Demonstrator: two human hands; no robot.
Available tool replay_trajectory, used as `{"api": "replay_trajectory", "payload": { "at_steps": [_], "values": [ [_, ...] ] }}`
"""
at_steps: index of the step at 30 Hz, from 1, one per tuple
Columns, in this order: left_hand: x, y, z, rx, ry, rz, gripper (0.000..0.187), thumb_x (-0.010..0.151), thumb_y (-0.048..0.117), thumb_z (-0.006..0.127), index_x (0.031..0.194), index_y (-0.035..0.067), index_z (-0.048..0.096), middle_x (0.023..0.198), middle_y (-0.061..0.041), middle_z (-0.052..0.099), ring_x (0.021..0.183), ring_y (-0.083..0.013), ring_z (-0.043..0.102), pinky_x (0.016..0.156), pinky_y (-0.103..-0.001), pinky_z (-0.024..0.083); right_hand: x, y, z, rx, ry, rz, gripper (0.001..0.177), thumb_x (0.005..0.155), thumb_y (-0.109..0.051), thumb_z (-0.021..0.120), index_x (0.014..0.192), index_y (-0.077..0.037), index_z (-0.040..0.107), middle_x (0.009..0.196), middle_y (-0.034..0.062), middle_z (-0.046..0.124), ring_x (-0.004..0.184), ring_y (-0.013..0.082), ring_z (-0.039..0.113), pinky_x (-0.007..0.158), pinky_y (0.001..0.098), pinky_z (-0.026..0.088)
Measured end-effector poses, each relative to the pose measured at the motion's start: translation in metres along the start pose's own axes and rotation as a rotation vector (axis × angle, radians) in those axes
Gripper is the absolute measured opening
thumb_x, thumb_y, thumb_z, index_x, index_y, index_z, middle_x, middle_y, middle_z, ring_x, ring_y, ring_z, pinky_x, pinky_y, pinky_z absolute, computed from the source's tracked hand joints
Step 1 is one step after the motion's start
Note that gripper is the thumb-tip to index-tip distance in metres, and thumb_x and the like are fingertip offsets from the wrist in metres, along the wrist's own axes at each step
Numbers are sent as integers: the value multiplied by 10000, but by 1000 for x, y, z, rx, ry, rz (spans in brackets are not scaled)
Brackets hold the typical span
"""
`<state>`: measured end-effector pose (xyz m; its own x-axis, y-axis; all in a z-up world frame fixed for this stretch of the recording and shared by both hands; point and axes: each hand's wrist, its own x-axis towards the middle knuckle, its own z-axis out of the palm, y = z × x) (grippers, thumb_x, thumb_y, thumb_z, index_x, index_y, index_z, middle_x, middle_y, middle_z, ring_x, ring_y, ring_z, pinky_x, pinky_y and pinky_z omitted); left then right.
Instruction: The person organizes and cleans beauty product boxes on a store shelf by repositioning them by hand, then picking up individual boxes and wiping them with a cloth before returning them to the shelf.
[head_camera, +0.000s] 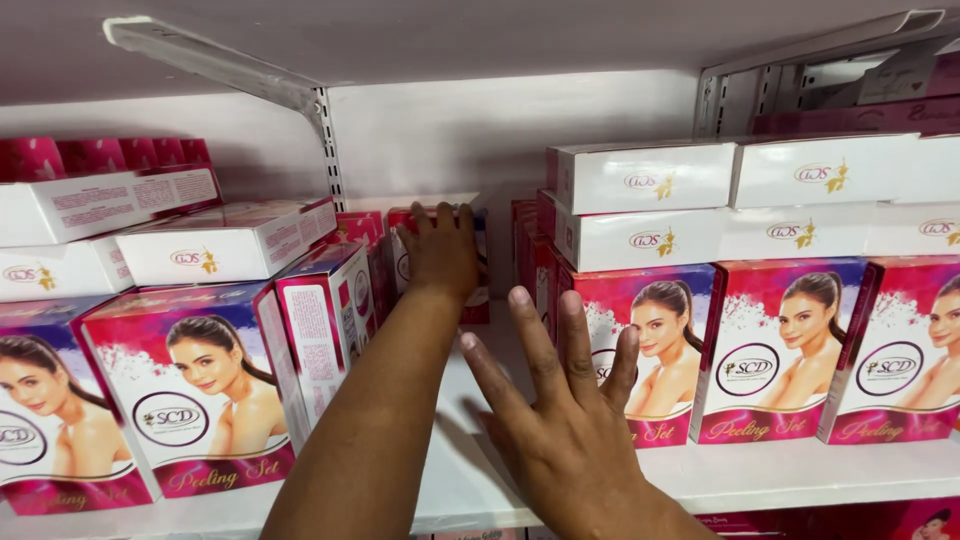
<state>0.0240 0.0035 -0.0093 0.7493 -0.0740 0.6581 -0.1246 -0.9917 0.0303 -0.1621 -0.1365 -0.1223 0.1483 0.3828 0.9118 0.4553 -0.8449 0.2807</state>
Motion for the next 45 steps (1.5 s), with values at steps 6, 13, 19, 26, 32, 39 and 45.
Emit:
{"api": "replay_trajectory", "payload": {
  "at_steps": [6, 13, 19, 26, 32, 39, 45],
  "values": [
    [43, -16, 38, 200, 171, 12, 457, 983, 193, 642, 1400, 72, 501, 1465, -215, 483, 1423, -441, 400, 1169, -605, 340, 2, 3, 1, 46, -27, -1, 615, 920, -351, 655, 1504, -233, 501, 1659, 210, 199, 1539, 471, 27, 1137, 715, -71],
    [77, -18, 47, 91, -59, -107, 561, 983, 236, 617, 1452, 0, 421, 1526, -334, 432, 1354, -449, 462, 1093, -509, 416, 0, 4, 1, 54, -20, 11, 589, 904, -388, 658, 1452, -211, 534, 1642, 205, 221, 1530, 477, 48, 1108, 762, 10],
    [75, -19, 25, 165, -246, -114, 651, 960, 256, 651, 1523, 0, 446, 1472, -182, 561, 1442, -363, 412, 1164, -480, 376, 1, 4, -2, 70, -56, 23, 571, 882, -372, 682, 1419, -209, 575, 1633, 209, 251, 1532, 481, 46, 1097, 768, 25],
    [70, -14, 9, 159, -289, -155, 771, 887, 274, 755, 1518, -26, 429, 1511, -194, 378, 1357, -409, 424, 1115, -639, 318, 0, 4, 1, 74, -6, 21, 580, 869, -390, 719, 1400, -200, 586, 1620, 223, 265, 1525, 488, 65, 1111, 760, 34],
    [49, -11, -13, 210, -248, -104, 913, 853, 256, 768, 1619, 231, 272, 1502, -143, 451, 1361, -367, 399, 1057, -542, 336, 2, 3, -2, 65, -7, 35, 609, 830, -355, 747, 1395, -187, 594, 1609, 233, 281, 1510, 510, 75, 1111, 747, 18],
    [15, 9, -27, 366, -241, -18, 776, 797, 342, 838, 1451, 94, 503, 1418, -139, 571, 1370, -339, 438, 1077, -530, 322, 5, -1, -10, 61, 26, 67, 582, 850, -320, 759, 1388, -169, 598, 1578, 226, 339, 1497, 499, 174, 1133, 709, 85],
    [-36, 17, -84, 253, -277, 50, 751, 756, 293, 881, 1413, 140, 549, 1388, -111, 601, 1304, -312, 569, 1136, -549, 336, 4, 0, -18, 259, 141, -54, 627, 888, -168, 785, 1447, -81, 514, 1556, 268, 356, 1498, 527, 294, 1186, 616, 324]
  ]
}}
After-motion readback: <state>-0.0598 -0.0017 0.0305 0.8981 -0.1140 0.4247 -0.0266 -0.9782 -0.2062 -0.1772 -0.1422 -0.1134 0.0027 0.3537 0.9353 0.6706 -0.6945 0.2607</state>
